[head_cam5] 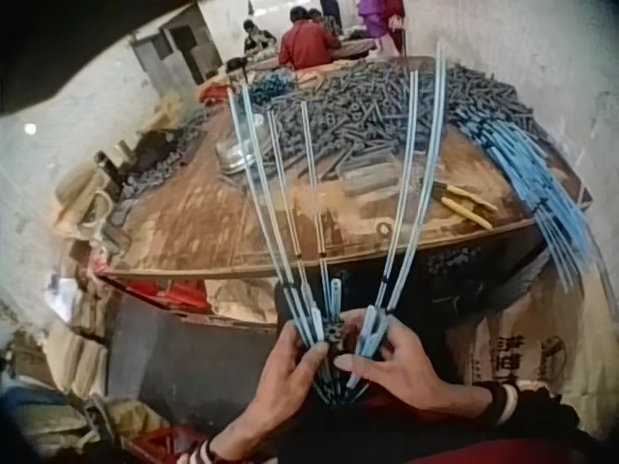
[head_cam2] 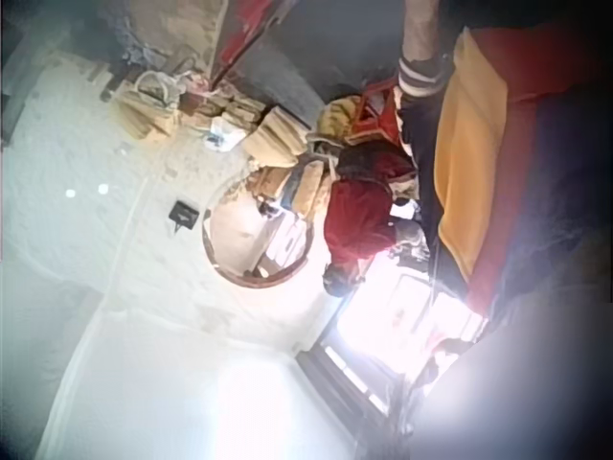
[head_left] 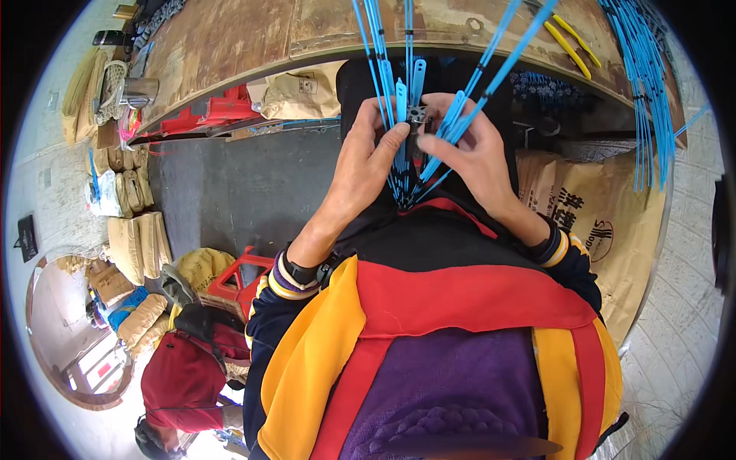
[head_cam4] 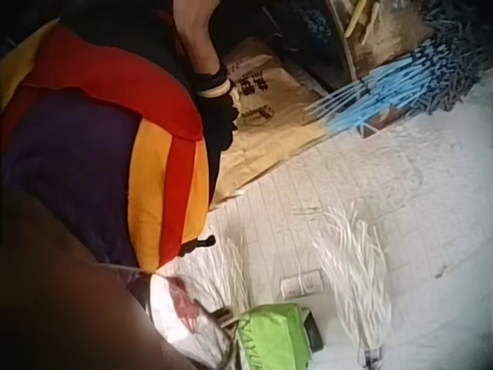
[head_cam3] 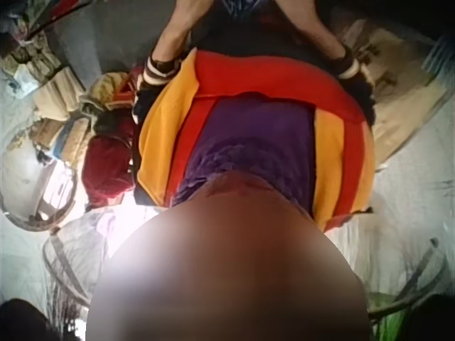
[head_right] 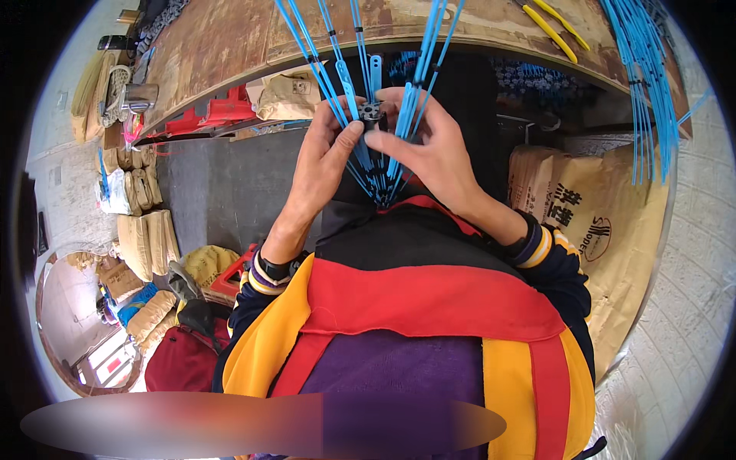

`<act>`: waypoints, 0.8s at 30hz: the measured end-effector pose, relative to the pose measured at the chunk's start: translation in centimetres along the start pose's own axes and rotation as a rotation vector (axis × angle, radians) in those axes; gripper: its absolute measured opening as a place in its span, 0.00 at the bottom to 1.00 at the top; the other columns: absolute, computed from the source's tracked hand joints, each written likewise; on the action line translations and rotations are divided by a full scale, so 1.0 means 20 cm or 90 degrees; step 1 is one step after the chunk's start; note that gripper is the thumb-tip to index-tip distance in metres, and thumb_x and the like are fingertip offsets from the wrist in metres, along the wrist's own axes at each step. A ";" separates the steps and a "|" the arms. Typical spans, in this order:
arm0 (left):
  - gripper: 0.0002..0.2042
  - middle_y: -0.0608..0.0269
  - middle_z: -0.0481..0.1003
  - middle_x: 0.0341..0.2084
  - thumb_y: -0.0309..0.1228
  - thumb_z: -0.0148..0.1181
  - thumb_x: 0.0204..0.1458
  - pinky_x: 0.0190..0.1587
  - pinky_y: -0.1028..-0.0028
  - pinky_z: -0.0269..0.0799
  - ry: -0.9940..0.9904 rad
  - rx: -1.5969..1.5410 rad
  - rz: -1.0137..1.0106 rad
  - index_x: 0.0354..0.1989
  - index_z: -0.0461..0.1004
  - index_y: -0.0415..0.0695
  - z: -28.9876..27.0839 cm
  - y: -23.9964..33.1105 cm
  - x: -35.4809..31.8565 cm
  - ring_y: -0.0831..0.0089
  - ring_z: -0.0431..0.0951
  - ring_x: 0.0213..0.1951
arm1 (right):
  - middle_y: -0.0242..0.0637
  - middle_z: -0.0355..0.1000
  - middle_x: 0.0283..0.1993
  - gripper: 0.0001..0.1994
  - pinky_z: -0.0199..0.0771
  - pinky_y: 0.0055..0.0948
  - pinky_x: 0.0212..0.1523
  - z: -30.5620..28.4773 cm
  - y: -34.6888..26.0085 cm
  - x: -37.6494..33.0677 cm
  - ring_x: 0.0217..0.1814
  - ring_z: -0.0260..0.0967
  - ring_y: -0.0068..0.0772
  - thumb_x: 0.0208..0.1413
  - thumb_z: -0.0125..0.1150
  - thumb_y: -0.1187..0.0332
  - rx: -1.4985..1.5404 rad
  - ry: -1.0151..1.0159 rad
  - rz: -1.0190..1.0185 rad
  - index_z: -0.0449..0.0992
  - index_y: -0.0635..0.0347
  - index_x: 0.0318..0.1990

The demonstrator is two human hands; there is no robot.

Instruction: Assembling blue plastic spokes into a metal hub and securing them with wire using pliers.

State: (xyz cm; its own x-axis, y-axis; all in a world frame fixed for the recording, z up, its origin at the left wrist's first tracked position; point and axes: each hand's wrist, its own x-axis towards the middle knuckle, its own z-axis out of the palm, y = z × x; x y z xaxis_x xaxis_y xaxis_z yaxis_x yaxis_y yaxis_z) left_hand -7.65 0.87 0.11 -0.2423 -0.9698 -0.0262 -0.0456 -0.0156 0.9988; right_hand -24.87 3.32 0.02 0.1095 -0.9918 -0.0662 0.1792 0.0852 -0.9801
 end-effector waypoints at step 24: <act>0.16 0.59 0.77 0.33 0.27 0.68 0.46 0.44 0.71 0.71 -0.125 0.130 0.114 0.46 0.78 0.39 -0.12 0.01 -0.07 0.67 0.76 0.40 | 0.33 0.76 0.35 0.08 0.75 0.22 0.40 -0.13 0.32 -0.06 0.38 0.74 0.22 0.53 0.65 0.73 0.114 -0.134 0.120 0.79 0.66 0.40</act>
State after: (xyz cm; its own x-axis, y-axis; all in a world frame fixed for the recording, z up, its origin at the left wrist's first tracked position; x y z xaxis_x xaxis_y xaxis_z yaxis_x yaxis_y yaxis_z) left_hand -5.00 1.70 0.39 -0.4449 -0.8872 0.1226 -0.1741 0.2199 0.9599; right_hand -26.36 4.81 -6.75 0.3539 -0.9169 -0.1845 0.3029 0.2989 -0.9049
